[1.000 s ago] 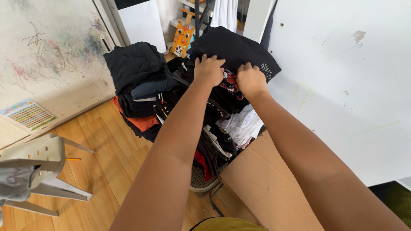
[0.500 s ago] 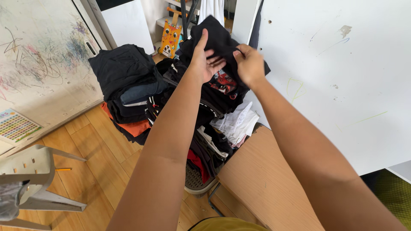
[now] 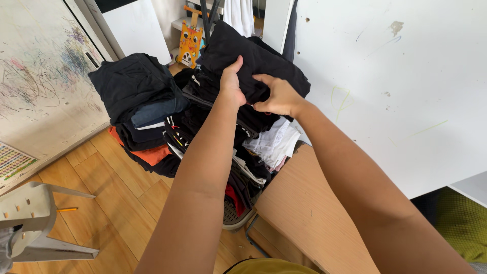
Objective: The person picks up several t-shirts from a large pile and folds them individually on a small table before placing them into a white shelf.
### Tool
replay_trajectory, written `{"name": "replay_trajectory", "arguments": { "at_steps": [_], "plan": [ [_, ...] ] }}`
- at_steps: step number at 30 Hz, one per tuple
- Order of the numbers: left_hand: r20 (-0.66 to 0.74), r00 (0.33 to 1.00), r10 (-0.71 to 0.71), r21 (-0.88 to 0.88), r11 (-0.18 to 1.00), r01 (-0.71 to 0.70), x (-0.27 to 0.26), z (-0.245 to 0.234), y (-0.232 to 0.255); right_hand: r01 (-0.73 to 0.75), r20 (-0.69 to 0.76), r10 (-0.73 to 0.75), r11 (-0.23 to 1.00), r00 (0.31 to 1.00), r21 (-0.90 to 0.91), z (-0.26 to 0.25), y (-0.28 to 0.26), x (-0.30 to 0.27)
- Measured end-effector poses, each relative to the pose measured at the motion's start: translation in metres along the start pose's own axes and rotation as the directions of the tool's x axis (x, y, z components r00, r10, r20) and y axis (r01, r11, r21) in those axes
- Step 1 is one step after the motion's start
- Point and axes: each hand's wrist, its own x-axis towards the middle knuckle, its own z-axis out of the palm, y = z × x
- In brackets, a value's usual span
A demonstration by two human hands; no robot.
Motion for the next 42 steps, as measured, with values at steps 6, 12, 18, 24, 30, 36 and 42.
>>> {"name": "replay_trajectory", "arguments": {
  "at_steps": [6,12,18,24,30,36,42],
  "plan": [
    [0.345,0.926,0.151,-0.281,0.958,-0.051,-0.001,-0.013,-0.006,0.359,-0.280,-0.374,0.928,0.884,-0.104,0.005,0.043,0.004],
    [0.479,0.833,0.275,-0.282,0.947,-0.151,-0.020,0.001,-0.012,0.102,-0.197,0.130,0.522,0.972,0.847,-0.007,0.019,-0.009],
    [0.325,0.901,0.286,0.512,0.748,-0.423,-0.036,0.024,-0.035,0.065,-0.042,0.342,-0.057,0.939,0.996,-0.065,-0.010,-0.060],
    [0.456,0.887,0.068,0.464,0.833,-0.302,-0.067,0.013,-0.133,0.470,-0.446,0.348,0.018,0.824,0.882,-0.071,0.051,-0.188],
    [0.201,0.915,-0.350,0.741,0.666,0.092,-0.079,-0.025,-0.274,0.161,-0.067,0.879,-0.012,0.472,0.987,-0.023,0.187,-0.344],
    [-0.007,0.935,-0.355,0.984,-0.168,-0.057,-0.062,-0.171,-0.417,-0.923,-0.354,0.931,0.210,0.088,0.322,0.105,0.333,-0.485],
    [-0.248,0.957,-0.153,0.964,-0.140,0.227,-0.113,-0.190,-0.457,-0.897,-0.117,0.889,0.438,0.442,-0.058,0.143,0.338,-0.504]
  ]
}}
